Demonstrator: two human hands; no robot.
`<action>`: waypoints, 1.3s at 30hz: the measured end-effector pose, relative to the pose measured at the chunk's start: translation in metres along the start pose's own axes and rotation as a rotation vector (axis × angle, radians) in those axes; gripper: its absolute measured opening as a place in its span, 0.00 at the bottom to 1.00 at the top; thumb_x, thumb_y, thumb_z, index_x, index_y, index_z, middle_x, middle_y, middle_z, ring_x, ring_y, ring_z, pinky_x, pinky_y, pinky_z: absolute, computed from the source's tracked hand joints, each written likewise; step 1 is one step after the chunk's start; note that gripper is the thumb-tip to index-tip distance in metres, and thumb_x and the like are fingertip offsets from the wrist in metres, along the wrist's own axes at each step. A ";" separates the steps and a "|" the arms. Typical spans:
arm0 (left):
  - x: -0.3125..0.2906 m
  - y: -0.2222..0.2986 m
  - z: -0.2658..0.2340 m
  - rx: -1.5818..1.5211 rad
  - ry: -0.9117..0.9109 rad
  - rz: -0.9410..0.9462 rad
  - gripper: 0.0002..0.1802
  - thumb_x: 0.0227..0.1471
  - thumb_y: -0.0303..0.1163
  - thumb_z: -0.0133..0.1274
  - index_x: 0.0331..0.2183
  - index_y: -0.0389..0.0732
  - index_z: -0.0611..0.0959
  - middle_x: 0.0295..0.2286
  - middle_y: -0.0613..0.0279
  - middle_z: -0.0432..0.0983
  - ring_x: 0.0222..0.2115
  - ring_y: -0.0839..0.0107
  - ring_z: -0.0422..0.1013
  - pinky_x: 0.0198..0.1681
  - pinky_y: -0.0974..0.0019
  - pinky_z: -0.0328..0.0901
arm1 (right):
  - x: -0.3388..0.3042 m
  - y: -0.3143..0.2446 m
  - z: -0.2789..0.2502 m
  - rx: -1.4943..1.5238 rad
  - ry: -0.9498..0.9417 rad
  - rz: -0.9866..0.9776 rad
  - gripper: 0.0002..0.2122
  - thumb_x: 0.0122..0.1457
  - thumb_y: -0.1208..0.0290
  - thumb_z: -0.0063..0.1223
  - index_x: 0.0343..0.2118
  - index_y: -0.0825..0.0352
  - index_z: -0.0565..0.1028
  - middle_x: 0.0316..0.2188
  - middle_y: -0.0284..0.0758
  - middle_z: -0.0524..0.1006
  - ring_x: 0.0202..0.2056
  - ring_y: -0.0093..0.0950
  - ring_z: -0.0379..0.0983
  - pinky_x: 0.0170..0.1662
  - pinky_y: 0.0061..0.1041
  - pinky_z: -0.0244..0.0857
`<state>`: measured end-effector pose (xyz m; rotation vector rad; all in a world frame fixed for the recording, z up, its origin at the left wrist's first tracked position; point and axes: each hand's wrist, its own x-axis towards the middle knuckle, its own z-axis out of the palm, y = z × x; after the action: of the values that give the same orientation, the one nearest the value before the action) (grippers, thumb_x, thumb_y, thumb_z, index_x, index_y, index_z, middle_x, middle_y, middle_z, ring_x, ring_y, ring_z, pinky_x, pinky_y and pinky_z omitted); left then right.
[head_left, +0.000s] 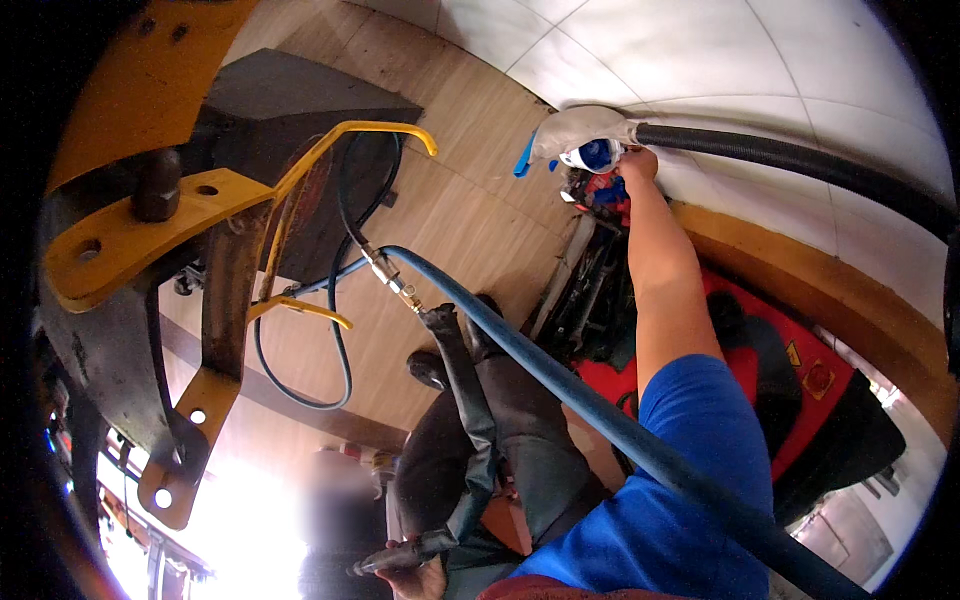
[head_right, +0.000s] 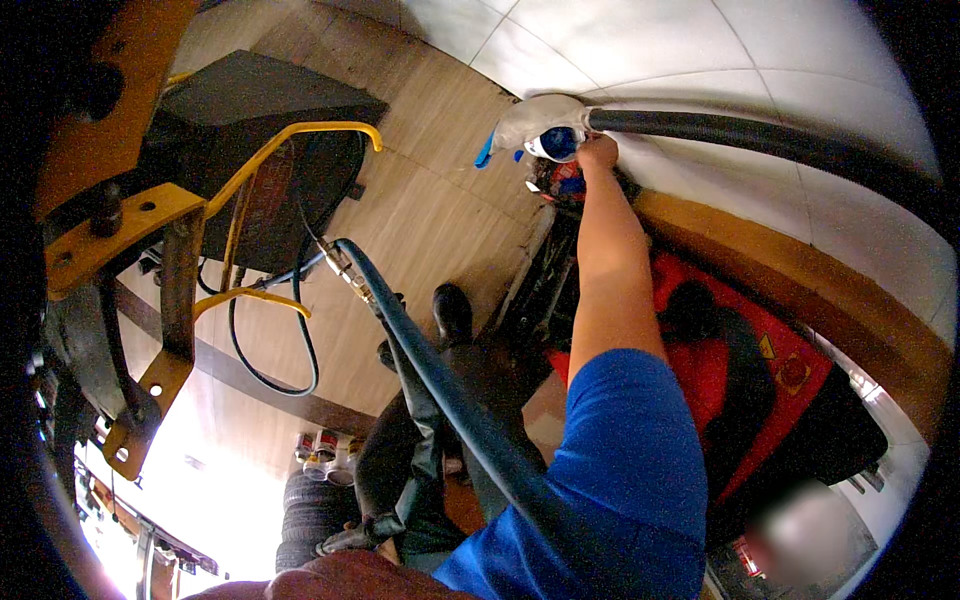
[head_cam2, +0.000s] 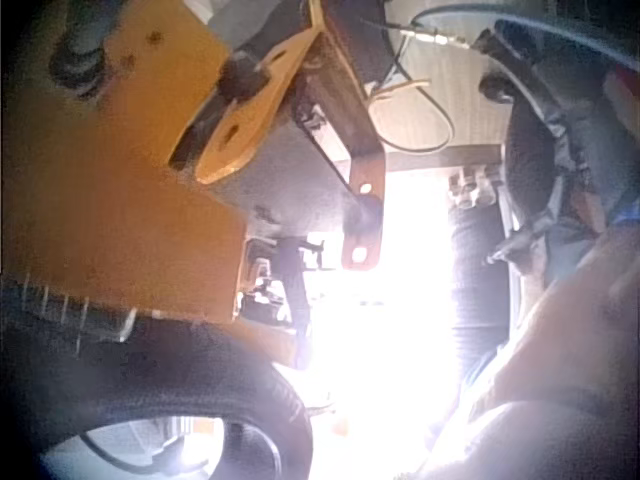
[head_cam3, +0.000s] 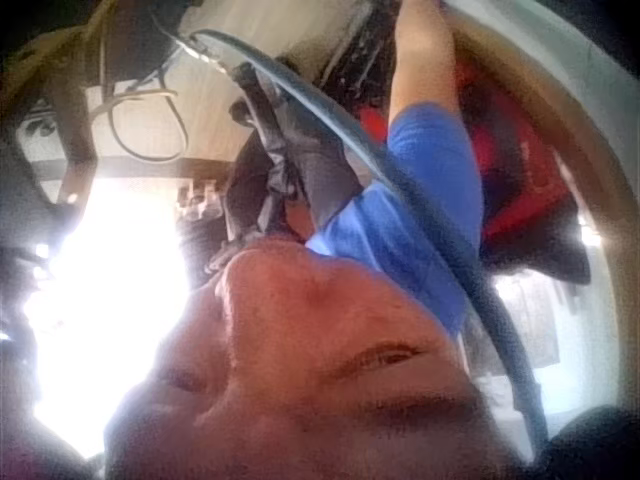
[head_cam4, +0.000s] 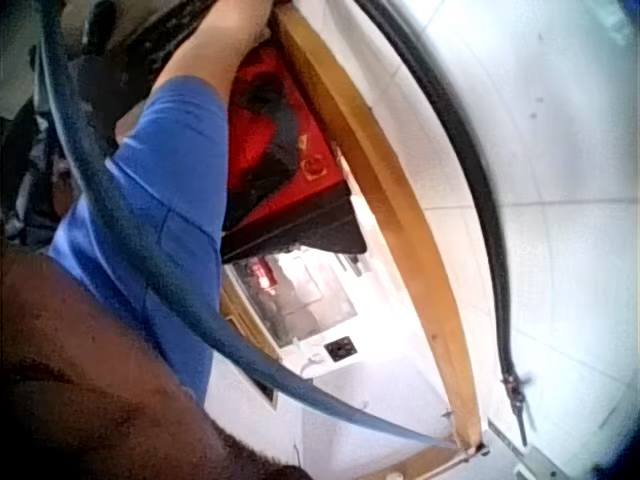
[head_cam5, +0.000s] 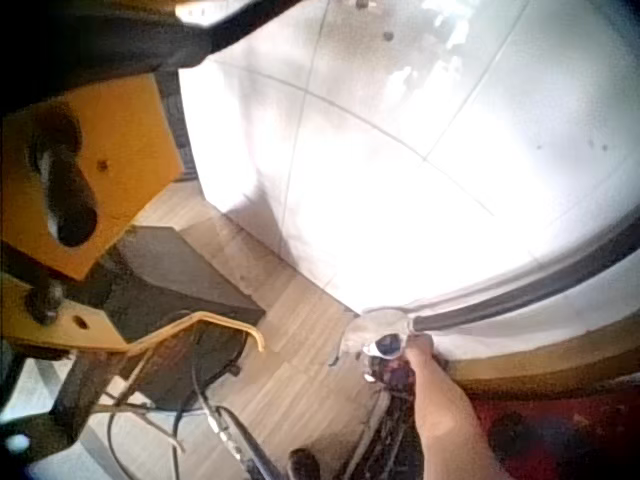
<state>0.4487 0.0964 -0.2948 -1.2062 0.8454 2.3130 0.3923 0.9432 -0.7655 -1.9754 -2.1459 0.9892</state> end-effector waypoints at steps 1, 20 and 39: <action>0.003 0.003 0.001 0.009 -0.003 -0.007 0.31 0.54 0.53 0.55 0.53 0.44 0.73 0.53 0.56 0.69 0.57 0.55 0.62 0.63 0.42 0.51 | -0.002 -0.001 -0.005 -0.110 0.001 -0.032 0.07 0.52 0.67 0.59 0.31 0.63 0.81 0.31 0.42 0.81 0.34 0.39 0.78 0.36 0.38 0.72; -0.010 -0.006 -0.003 0.025 0.026 -0.012 0.31 0.53 0.55 0.55 0.52 0.45 0.75 0.53 0.58 0.69 0.57 0.54 0.62 0.63 0.41 0.51 | -0.059 -0.088 -0.026 0.643 -0.070 0.280 0.08 0.54 0.80 0.58 0.33 0.77 0.71 0.24 0.42 0.74 0.23 0.32 0.72 0.21 0.30 0.67; -0.037 -0.001 0.014 0.094 0.072 0.008 0.32 0.51 0.57 0.55 0.51 0.46 0.76 0.53 0.61 0.70 0.57 0.54 0.62 0.63 0.40 0.51 | -0.029 -0.013 0.032 -0.116 0.010 -0.355 0.12 0.56 0.68 0.55 0.41 0.67 0.75 0.28 0.35 0.79 0.26 0.28 0.73 0.30 0.30 0.65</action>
<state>0.4612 0.1037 -0.2577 -1.2537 0.9751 2.2212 0.3713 0.9034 -0.7740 -1.5506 -2.4787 0.8102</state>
